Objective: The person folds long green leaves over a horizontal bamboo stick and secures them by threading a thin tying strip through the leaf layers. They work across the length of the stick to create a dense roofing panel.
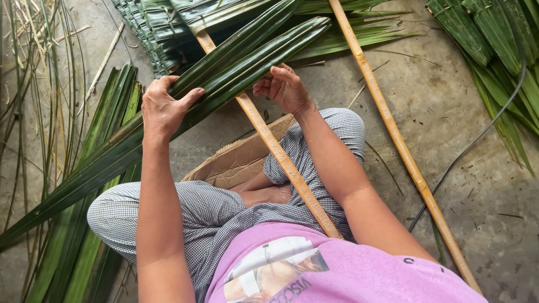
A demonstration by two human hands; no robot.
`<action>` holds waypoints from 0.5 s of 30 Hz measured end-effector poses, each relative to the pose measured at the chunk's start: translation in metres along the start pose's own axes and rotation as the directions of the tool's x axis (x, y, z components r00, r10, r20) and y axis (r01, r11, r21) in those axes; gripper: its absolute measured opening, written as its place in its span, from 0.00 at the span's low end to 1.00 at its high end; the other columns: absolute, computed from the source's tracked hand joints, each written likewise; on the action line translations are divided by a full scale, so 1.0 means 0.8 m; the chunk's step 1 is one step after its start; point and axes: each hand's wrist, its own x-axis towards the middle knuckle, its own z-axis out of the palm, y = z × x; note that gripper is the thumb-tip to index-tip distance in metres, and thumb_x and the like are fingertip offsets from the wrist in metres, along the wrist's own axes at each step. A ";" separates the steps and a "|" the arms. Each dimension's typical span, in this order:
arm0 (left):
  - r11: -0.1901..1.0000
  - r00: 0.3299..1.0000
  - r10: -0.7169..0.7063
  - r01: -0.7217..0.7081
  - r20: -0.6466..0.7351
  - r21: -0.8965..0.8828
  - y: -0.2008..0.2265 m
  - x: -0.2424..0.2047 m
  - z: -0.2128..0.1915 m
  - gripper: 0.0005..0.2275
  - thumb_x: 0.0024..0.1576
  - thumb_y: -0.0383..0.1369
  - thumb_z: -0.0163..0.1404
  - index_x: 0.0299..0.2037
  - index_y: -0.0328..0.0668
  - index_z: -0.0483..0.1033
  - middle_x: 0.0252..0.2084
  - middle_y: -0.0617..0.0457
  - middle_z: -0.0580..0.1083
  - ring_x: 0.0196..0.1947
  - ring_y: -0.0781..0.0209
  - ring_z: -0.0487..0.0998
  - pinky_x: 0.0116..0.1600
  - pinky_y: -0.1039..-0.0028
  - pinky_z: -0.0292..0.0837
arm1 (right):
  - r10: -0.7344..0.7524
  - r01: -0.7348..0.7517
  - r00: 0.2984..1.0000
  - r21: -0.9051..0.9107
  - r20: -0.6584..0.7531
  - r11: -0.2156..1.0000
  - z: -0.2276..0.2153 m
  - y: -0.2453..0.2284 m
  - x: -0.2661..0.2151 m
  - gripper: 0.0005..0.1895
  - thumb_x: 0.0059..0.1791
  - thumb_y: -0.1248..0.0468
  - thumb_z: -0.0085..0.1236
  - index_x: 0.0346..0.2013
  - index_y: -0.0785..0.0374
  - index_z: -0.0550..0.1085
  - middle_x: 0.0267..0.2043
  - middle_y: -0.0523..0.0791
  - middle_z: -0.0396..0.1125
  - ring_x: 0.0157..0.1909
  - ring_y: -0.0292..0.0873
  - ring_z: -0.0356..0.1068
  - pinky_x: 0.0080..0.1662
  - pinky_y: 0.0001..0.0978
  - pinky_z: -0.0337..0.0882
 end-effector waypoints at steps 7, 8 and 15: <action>0.977 0.986 0.150 -0.137 -0.073 0.162 0.009 -0.002 -0.002 0.25 0.55 0.51 0.70 0.52 0.42 0.82 0.37 0.42 0.72 0.40 0.40 0.74 0.51 0.56 0.69 | -0.030 0.029 0.999 -0.041 -0.024 0.999 -0.020 0.013 0.004 0.05 0.56 0.61 0.52 0.44 0.56 0.74 0.41 0.56 0.77 0.42 0.57 0.81 0.47 0.53 0.81; 0.962 0.975 0.195 -0.169 -0.108 0.214 -0.001 -0.001 0.001 0.19 0.62 0.49 0.64 0.53 0.44 0.83 0.37 0.43 0.71 0.40 0.41 0.73 0.50 0.57 0.67 | -0.033 0.032 0.999 -0.046 -0.025 0.998 -0.022 0.013 0.005 0.05 0.56 0.62 0.52 0.44 0.57 0.74 0.40 0.57 0.77 0.42 0.58 0.81 0.47 0.53 0.81; 0.938 0.929 0.270 -0.194 -0.254 0.288 -0.004 0.008 -0.018 0.10 0.69 0.44 0.59 0.54 0.54 0.82 0.35 0.49 0.69 0.39 0.47 0.70 0.51 0.61 0.64 | -0.061 0.058 0.997 -0.054 -0.046 0.997 -0.003 0.007 0.002 0.03 0.56 0.63 0.52 0.42 0.57 0.73 0.38 0.57 0.77 0.40 0.58 0.81 0.46 0.54 0.81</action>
